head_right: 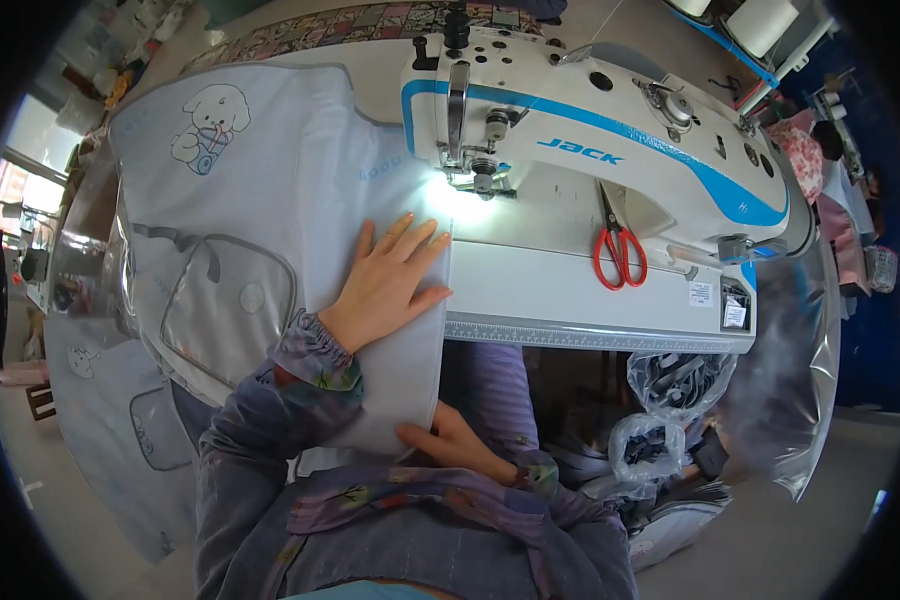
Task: Sewing clear plastic and patterned fabric covers using an industrial sewing machine.
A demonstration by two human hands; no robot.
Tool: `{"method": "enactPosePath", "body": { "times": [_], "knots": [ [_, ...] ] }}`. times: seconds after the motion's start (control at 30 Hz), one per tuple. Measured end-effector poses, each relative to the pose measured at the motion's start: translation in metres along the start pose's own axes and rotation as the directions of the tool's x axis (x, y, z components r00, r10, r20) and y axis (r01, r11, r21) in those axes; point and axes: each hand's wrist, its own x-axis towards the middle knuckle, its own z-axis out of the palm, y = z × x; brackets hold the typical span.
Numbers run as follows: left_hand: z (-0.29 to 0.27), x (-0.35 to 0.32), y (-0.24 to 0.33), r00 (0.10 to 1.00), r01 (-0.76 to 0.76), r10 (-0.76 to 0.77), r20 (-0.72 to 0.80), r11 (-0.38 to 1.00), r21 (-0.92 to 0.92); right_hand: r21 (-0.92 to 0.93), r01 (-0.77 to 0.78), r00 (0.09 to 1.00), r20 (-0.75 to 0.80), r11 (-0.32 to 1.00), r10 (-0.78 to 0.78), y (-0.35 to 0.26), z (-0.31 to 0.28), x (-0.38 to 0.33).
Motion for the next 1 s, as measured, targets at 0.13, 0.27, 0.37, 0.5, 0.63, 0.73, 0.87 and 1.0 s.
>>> {"method": "enactPosePath", "body": {
  "times": [0.13, 0.27, 0.37, 0.5, 0.63, 0.73, 0.87, 1.0],
  "knots": [
    [-0.002, 0.009, -0.007, 0.999, -0.037, 0.037, -0.034, 0.999, -0.004, 0.101, -0.04, 0.996, -0.072, 0.994, 0.047, -0.013, -0.007, 0.006],
    [-0.007, 0.019, -0.012, 1.0, -0.024, 0.023, 0.017, 0.999, 0.031, 0.154, -0.018, 0.994, -0.107, 0.988, 0.035, -0.018, -0.01, 0.021],
    [-0.007, 0.028, -0.014, 1.0, -0.025, 0.023, 0.02, 0.998, 0.059, 0.162, 0.027, 0.99, -0.139, 0.986, -0.004, -0.019, -0.015, 0.034],
    [0.001, 0.037, -0.026, 0.999, -0.033, 0.034, -0.018, 0.997, 0.075, 0.208, 0.123, 0.977, -0.196, 0.97, -0.081, -0.014, -0.02, 0.048],
    [0.014, 0.041, -0.036, 0.991, -0.056, 0.065, -0.114, 0.995, 0.081, 0.318, 0.18, 0.939, -0.336, 0.931, -0.067, 0.016, -0.005, 0.057],
    [0.016, 0.046, -0.043, 0.98, -0.137, 0.16, -0.121, 0.973, 0.184, 0.211, 0.052, 0.982, -0.19, 0.976, -0.011, 0.049, 0.013, 0.066],
    [0.01, 0.052, -0.055, 0.966, -0.242, 0.248, -0.071, 0.966, 0.089, 0.242, 0.142, 0.928, 0.306, 0.96, -0.214, 0.077, 0.011, 0.06],
    [0.006, 0.048, -0.069, 0.976, -0.219, 0.219, 0.013, 0.975, 0.032, -0.125, 0.217, 0.955, 0.234, 0.968, -0.184, 0.083, -0.037, 0.02]
  ]
}}
